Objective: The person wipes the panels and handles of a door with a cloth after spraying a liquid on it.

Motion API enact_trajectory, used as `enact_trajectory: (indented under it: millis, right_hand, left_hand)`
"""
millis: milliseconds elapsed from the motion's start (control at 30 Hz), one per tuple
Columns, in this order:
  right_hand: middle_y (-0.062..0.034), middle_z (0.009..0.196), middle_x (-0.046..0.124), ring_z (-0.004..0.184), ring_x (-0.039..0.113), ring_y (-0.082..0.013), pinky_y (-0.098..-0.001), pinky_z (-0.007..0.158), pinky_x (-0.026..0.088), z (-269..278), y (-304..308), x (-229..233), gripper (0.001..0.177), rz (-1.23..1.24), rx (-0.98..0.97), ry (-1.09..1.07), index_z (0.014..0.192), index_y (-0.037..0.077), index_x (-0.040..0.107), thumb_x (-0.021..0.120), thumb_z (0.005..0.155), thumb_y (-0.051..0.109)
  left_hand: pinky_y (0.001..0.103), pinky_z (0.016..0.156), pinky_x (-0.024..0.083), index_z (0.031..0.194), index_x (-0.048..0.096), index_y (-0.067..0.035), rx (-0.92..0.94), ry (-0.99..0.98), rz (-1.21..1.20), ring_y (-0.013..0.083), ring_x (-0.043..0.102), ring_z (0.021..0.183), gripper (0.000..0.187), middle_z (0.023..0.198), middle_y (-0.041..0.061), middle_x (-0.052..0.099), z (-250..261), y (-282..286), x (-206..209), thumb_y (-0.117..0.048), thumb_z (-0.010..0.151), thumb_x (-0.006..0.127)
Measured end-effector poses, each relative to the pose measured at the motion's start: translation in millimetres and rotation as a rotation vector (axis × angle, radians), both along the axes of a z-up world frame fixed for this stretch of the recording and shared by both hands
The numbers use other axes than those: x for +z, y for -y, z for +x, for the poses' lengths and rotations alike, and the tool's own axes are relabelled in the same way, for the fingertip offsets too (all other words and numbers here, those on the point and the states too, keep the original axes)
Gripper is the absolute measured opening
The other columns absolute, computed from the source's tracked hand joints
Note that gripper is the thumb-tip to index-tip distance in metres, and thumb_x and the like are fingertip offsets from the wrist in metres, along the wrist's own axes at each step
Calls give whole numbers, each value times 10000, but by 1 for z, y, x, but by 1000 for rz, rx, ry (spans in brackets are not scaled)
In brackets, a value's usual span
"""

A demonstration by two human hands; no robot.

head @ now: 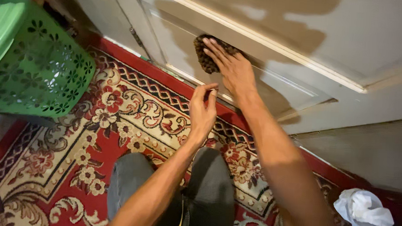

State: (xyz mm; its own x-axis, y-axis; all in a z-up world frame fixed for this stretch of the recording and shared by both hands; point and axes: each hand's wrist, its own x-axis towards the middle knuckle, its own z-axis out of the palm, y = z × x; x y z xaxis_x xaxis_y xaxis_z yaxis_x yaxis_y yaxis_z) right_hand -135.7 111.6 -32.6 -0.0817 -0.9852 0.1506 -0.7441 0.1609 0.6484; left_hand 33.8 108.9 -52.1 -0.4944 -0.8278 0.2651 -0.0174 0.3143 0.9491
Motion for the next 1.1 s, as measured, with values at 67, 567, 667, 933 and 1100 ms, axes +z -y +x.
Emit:
enact_trajectory:
  millis: [67,567,667,933,1100]
  right_hand:
    - [70,1745,74,1575,165,-63,-299,1143,441,-7,-30,2,849,-67,25,82,1665,220,183,505,885,131]
    - [-143,1535,551,1420,540,-265,-361,1091,550,-25,-150,18,338,-388,207,328,1176,-109,722,672,862,4]
    - [-147,1486,606,1401,560,-259,-338,1097,553,-30,-150,19,347,-370,191,272,1162,-89,733,680,830,-6]
    - [-142,1555,520,1526,426,-258,-364,1257,458,-35,-164,33,361,-473,344,218,1349,-44,702,719,1006,68]
    - [-196,1729,28,1637,20,-312,-449,1371,32,-63,-170,6,719,-560,35,274,1670,-4,107,551,1140,196]
  left_hand:
    - [390,964,548,1206,678,-4,-94,-12,35,293,693,1088,234,1155,177,694,-9,-11,-1,-99,1039,544]
    - [523,1229,396,1544,207,-5,-325,-237,-163,450,430,1487,577,1613,291,233,-94,-72,-38,130,1008,371]
    - [522,1261,394,1582,130,42,-430,-128,-209,467,302,1533,652,1673,318,140,-98,-74,-42,104,977,364]
    - [588,1262,32,1565,148,121,-373,434,-699,484,46,1544,704,1636,330,53,-123,-47,-34,-275,1048,415]
    - [555,1346,54,1585,239,116,-214,594,-582,457,34,1612,674,1680,292,87,-125,13,-67,-391,1148,318]
